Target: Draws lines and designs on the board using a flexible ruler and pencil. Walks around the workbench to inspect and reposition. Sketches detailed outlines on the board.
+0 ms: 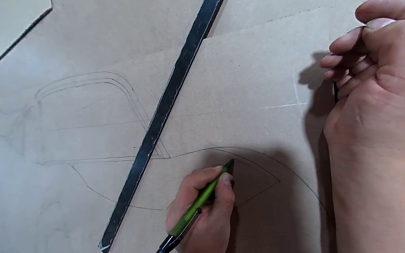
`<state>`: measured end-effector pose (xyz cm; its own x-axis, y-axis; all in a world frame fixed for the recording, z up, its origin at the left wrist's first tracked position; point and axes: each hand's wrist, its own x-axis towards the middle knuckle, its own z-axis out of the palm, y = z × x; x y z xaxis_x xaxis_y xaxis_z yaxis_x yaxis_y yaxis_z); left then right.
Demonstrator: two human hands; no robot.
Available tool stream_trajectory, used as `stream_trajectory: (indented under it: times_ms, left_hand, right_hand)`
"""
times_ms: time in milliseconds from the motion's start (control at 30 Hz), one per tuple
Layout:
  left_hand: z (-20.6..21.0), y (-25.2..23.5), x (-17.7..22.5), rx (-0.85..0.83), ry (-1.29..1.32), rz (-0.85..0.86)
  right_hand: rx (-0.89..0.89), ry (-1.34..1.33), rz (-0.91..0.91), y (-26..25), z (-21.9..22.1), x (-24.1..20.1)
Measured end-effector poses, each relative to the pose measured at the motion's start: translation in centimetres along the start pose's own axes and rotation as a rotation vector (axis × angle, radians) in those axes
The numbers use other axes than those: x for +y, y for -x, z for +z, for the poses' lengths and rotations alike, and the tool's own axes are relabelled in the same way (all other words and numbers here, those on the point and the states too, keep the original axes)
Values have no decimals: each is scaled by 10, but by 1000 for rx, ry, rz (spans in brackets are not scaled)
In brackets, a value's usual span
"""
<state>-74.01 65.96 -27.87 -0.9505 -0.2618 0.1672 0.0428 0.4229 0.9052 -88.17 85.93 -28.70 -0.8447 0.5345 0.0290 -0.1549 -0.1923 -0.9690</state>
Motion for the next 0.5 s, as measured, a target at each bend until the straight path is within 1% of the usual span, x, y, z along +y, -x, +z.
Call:
stream_trajectory:
  times_ms: [100, 300, 500]
  left_hand:
    - [0, 0, 1, 4, -9, -6]
    - [-1, 3, 0, -114, 19, 33]
    - [1, 6, -1, -172, 49, 55]
  right_hand:
    - [-1, 5, -4, 0, 0, -1]
    - [2, 7, -12, 1, 1, -1]
    - [28, 4, 5, 0, 2, -1]
